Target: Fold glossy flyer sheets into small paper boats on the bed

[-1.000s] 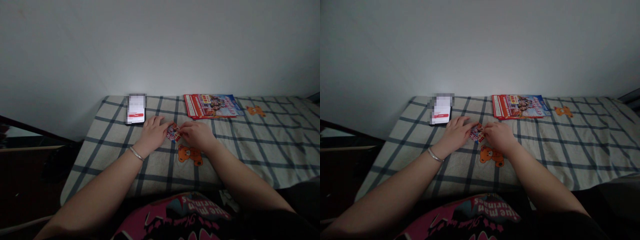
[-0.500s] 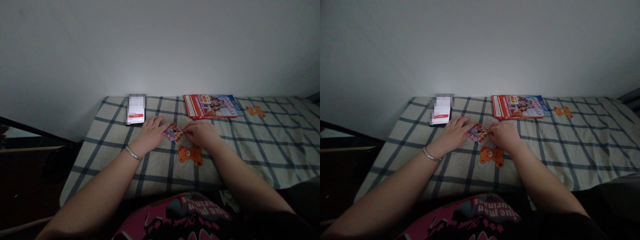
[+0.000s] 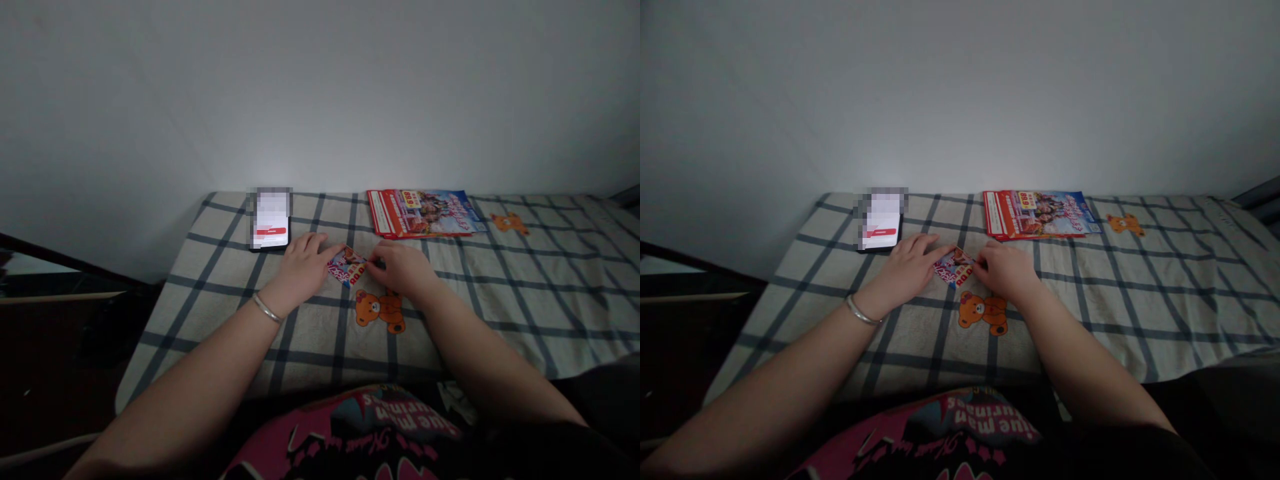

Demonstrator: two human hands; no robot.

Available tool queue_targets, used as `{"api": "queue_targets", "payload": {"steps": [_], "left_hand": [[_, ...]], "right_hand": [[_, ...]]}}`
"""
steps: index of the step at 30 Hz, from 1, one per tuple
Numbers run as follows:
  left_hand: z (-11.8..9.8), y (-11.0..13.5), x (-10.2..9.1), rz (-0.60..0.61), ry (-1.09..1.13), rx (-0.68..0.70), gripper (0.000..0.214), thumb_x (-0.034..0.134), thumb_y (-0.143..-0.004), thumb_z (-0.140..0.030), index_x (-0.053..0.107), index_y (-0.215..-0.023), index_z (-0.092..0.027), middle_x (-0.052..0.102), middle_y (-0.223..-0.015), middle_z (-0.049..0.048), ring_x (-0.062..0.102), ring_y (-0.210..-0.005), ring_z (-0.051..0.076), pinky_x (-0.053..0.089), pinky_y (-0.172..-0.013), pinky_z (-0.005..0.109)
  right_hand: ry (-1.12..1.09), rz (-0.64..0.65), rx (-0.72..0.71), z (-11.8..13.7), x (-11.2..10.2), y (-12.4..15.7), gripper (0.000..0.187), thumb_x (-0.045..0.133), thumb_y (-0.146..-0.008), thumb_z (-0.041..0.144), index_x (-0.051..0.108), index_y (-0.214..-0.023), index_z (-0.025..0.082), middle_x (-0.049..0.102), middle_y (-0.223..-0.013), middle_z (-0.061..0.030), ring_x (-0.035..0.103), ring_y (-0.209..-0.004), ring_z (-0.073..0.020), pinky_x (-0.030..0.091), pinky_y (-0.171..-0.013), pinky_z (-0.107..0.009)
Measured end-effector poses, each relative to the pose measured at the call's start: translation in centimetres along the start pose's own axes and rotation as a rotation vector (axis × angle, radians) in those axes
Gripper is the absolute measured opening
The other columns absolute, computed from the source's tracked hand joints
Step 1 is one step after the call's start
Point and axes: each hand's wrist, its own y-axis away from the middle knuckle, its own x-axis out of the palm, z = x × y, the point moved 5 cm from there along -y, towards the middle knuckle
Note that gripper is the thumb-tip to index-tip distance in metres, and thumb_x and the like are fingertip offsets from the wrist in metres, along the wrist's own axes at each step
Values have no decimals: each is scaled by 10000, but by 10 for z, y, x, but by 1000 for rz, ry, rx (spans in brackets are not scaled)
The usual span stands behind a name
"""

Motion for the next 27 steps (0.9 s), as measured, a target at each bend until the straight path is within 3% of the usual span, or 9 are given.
{"api": "queue_targets", "payload": {"steps": [3, 7, 15, 21, 27], "left_hand": [[0, 0, -1, -39, 50, -16, 424, 461, -937, -132, 557, -1337, -236, 541, -1349, 101, 469, -1245, 284, 376, -1069, 477], [1, 0, -2, -75, 112, -25, 323, 490, -964, -232, 577, -1266, -156, 562, -1336, 123, 481, -1250, 270, 375, -1089, 466], [4, -2, 1, -107, 229, -27, 224, 632, -883, -197, 632, -1106, -177, 632, -1250, 80, 540, -1196, 265, 410, -1063, 468], [3, -5, 1, -116, 319, 47, 64, 655, -865, -142, 639, -892, -197, 701, -1114, 22, 585, -1119, 236, 432, -1032, 450], [3, -5, -2, -116, 385, 25, 77, 647, -885, -149, 663, -918, -216, 723, -1102, 19, 639, -1089, 218, 440, -984, 450]], "right_hand": [[-61, -79, 34, -1, 8, -4, 297, 553, -913, 481, 639, -832, 208, 665, -907, -40, 616, -754, -177, 345, -563, -284], [-123, -143, -10, 4, 10, -5, 240, 621, -877, 448, 651, -953, 223, 660, -972, -43, 632, -803, -194, 392, -612, -289], [-193, -179, -99, 9, 10, -5, 209, 626, -880, 335, 678, -1034, 204, 647, -995, -70, 630, -906, -219, 482, -755, -322], [-207, -202, -133, 6, 12, -6, 312, 656, -853, 327, 677, -1135, 195, 644, -1051, -100, 605, -1008, -262, 495, -886, -395], [-225, -232, -173, 4, 13, -7, 287, 707, -814, 359, 719, -1058, 209, 673, -1082, -87, 586, -1029, -279, 474, -940, -439]]}}
